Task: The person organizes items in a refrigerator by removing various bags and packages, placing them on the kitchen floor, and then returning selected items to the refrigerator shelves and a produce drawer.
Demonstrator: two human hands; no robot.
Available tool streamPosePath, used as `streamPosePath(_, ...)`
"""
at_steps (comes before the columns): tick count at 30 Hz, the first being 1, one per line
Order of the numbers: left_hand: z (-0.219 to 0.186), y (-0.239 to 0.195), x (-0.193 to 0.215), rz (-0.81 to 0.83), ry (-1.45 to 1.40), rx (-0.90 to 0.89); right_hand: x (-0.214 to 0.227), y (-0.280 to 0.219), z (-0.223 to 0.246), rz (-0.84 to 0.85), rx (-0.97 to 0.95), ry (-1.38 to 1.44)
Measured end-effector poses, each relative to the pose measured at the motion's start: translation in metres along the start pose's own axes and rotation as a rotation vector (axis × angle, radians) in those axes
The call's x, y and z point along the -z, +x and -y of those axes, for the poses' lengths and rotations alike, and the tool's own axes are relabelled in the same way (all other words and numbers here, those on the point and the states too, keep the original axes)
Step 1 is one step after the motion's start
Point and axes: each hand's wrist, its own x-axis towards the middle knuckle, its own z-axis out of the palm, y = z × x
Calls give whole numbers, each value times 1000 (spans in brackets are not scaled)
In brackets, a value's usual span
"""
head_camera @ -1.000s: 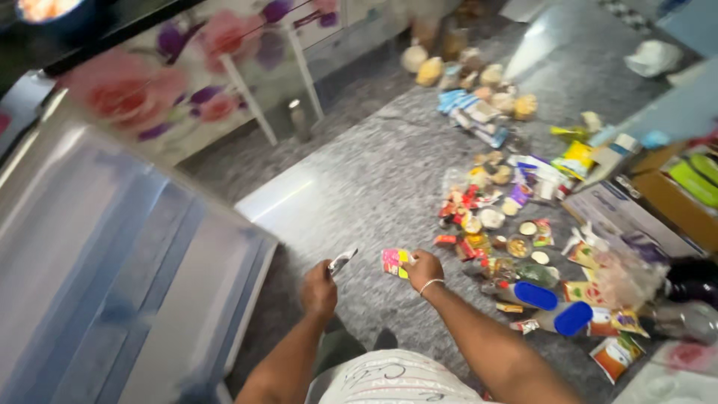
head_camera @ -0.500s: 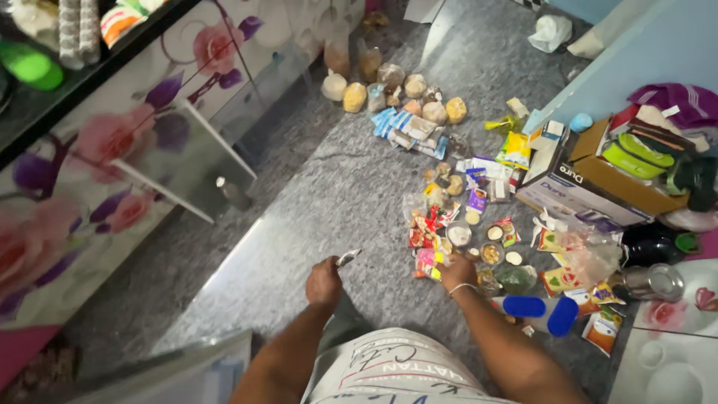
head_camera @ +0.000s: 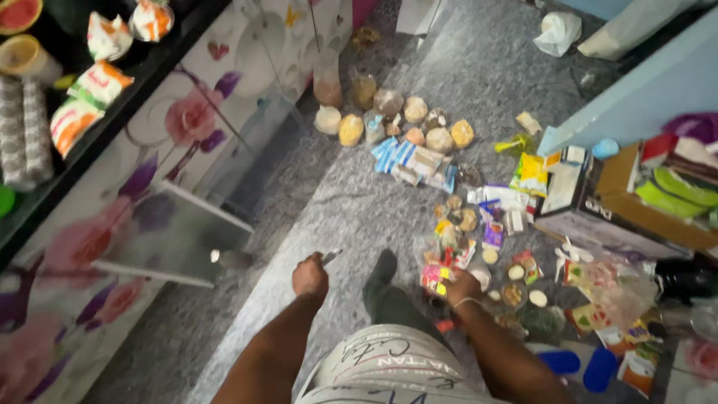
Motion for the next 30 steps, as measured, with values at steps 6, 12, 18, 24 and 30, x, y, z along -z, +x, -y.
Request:
streamPosePath(6, -15, 138, 16, 4, 75, 123, 4, 121, 63, 44, 27, -35)
streamPosePath(12, -47, 264, 34, -28, 8, 138, -3, 239, 139, -11, 100, -33)
streamPosePath(18, -61, 402, 35, 78, -33, 170, -26, 331, 220, -48, 58, 35)
streamPosePath(24, -70, 510, 48, 33, -20, 16, -50, 400, 287, -63, 25, 62)
streamPosePath(30, -106, 612, 49, 81, -8, 14, -66, 458, 331, -25, 36, -23)
